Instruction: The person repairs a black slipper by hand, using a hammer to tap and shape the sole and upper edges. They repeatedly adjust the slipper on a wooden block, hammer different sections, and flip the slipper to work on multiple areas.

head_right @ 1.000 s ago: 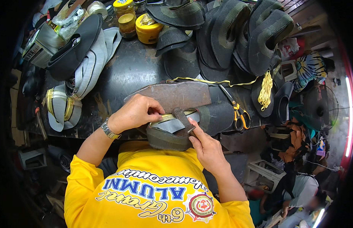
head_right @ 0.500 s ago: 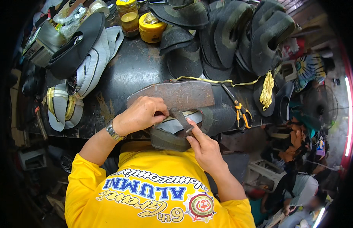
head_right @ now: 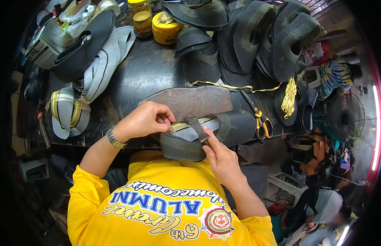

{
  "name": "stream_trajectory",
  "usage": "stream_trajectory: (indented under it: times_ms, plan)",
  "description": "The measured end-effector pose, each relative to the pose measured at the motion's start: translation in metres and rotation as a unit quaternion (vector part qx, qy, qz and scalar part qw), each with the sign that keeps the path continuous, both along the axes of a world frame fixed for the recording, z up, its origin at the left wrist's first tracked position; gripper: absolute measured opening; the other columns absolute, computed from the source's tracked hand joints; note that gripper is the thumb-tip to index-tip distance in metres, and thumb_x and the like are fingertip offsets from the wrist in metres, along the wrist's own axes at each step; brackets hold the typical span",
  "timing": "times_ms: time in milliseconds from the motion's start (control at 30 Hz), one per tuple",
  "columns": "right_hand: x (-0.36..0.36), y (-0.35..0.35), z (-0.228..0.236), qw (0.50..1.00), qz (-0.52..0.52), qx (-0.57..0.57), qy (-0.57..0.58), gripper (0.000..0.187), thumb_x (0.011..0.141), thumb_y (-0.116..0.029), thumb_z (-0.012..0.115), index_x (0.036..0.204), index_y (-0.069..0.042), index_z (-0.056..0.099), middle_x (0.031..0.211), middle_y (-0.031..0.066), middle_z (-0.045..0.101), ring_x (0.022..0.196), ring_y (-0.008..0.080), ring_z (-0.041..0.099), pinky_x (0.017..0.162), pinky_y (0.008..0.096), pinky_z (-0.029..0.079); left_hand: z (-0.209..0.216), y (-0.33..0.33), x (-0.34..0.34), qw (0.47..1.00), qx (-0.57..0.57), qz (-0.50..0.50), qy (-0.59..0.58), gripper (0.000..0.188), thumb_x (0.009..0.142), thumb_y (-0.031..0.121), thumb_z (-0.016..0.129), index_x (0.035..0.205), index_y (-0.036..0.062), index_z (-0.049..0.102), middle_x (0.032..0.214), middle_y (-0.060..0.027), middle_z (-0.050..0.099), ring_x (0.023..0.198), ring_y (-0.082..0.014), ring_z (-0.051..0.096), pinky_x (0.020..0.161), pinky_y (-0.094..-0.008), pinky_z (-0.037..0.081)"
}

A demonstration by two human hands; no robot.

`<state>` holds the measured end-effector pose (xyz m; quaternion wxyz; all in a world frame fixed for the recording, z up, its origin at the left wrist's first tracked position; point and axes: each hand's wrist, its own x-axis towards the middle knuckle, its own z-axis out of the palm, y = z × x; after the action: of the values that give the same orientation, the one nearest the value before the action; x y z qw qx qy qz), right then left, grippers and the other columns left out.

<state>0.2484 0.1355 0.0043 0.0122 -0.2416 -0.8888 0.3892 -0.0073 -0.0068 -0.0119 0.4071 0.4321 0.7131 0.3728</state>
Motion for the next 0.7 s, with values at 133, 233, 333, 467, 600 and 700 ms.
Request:
stream_trajectory:
  times_ms: [133,233,333,467,600,700]
  plan:
    - [-0.004,0.001,0.003,1.0,-0.005,-0.003,0.029,0.049,0.102,-0.012,0.063,0.15,-0.014,0.052,0.117,0.0253,0.071,0.108,0.0385,0.072,0.089,0.0395,0.056,-0.005,-0.001,0.004,0.992,0.05,-0.029,0.116,0.013,0.082,0.009,0.076,0.094,0.0048,0.079,0.088,-0.0124,0.076,0.078,-0.0271,0.073,0.075,-0.0343,0.058]
    - [0.0,0.003,0.008,0.998,-0.024,-0.039,0.031,0.047,0.101,-0.01,0.063,0.148,-0.008,0.054,0.122,0.0256,0.07,0.113,0.0359,0.071,0.093,0.0372,0.055,-0.006,-0.002,0.008,0.979,0.072,-0.051,0.182,0.013,0.081,0.007,0.076,0.093,0.0049,0.079,0.09,-0.0117,0.075,0.08,-0.0287,0.073,0.076,-0.0355,0.058]
    - [0.007,0.002,0.01,0.996,-0.039,-0.048,0.071,0.045,0.1,-0.006,0.063,0.144,0.001,0.055,0.129,0.0247,0.068,0.119,0.0342,0.069,0.099,0.0353,0.052,-0.003,-0.004,0.011,0.971,0.086,-0.053,0.215,0.012,0.081,0.006,0.075,0.092,0.0051,0.079,0.09,-0.0112,0.074,0.081,-0.0299,0.073,0.076,-0.0365,0.058]
    - [0.005,-0.005,0.004,0.984,-0.013,-0.082,0.156,0.045,0.098,-0.003,0.064,0.141,0.007,0.055,0.135,0.0225,0.066,0.121,0.0333,0.068,0.102,0.0336,0.05,0.0,-0.004,0.013,0.97,0.088,-0.055,0.22,0.01,0.084,0.008,0.072,0.089,0.005,0.079,0.091,-0.0129,0.075,0.083,-0.0314,0.073,0.077,-0.04,0.059]
    - [-0.001,-0.004,0.007,0.999,0.012,-0.05,0.017,0.047,0.096,-0.002,0.066,0.143,0.001,0.056,0.132,0.0236,0.067,0.115,0.0335,0.071,0.096,0.0342,0.053,0.0,-0.004,0.012,0.972,0.076,-0.055,0.215,0.01,0.084,0.009,0.073,0.09,0.005,0.079,0.091,-0.0131,0.074,0.083,-0.0316,0.073,0.077,-0.0401,0.059]
    - [-0.001,-0.004,0.015,0.989,-0.008,-0.055,0.139,0.048,0.096,-0.003,0.067,0.144,-0.008,0.058,0.124,0.0256,0.069,0.11,0.0358,0.072,0.093,0.0373,0.055,0.0,-0.004,0.012,0.971,0.088,-0.056,0.213,0.01,0.084,0.009,0.073,0.09,0.005,0.078,0.091,-0.0133,0.074,0.082,-0.0321,0.073,0.077,-0.0407,0.059]
